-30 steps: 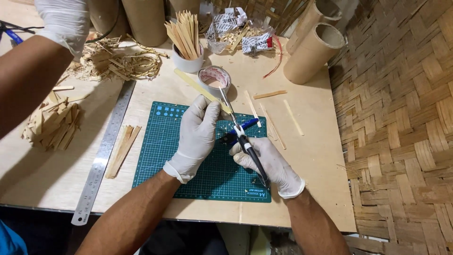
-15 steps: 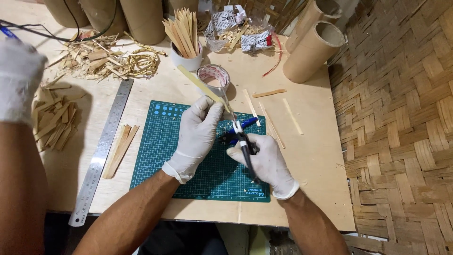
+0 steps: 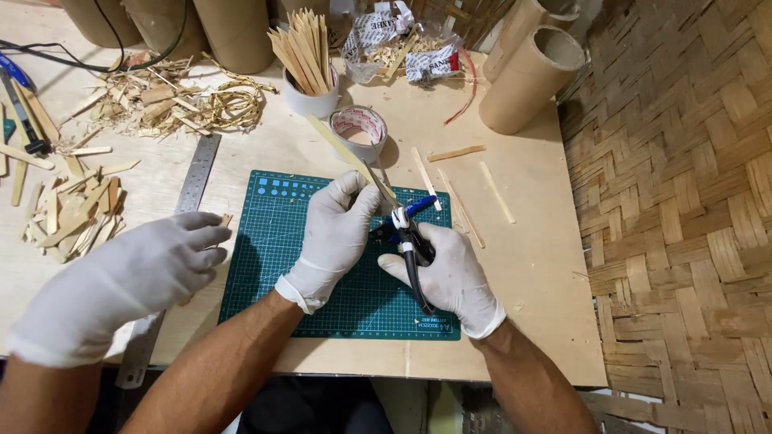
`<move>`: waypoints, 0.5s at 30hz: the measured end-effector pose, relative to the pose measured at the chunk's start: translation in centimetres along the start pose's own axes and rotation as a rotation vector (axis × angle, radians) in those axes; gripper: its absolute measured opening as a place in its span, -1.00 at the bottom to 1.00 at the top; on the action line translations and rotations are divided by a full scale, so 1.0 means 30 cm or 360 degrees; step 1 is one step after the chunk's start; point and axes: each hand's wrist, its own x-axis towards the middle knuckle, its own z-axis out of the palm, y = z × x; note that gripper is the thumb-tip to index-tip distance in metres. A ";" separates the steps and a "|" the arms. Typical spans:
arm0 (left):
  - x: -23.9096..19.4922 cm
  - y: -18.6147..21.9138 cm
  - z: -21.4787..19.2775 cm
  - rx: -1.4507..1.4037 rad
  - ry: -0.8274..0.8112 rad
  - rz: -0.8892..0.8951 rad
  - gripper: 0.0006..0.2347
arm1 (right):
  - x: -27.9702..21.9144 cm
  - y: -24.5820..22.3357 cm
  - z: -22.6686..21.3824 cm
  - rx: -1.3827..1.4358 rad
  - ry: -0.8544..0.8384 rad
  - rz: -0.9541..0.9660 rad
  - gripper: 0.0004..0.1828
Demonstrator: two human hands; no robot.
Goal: Cutting thin bamboo sticks into smaller pieces using scissors and small cutters on a cutting mat.
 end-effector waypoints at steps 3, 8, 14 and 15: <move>-0.002 -0.008 -0.004 0.0019 0.0036 -0.0053 -0.80 | -0.015 -0.046 -0.009 -0.0031 0.0035 0.0002 -0.52; -0.020 0.041 0.013 0.0019 0.0086 -0.0075 -0.79 | -0.028 -0.045 0.014 -0.0129 0.0154 0.0027 -0.58; -0.033 0.055 0.012 0.0009 0.0139 -0.0050 -0.79 | -0.031 -0.064 0.025 -0.0207 0.0229 0.0024 -0.68; -0.033 0.057 0.012 -0.0020 0.0142 -0.0037 -0.80 | -0.033 -0.070 0.026 -0.0211 0.0248 -0.0003 -0.69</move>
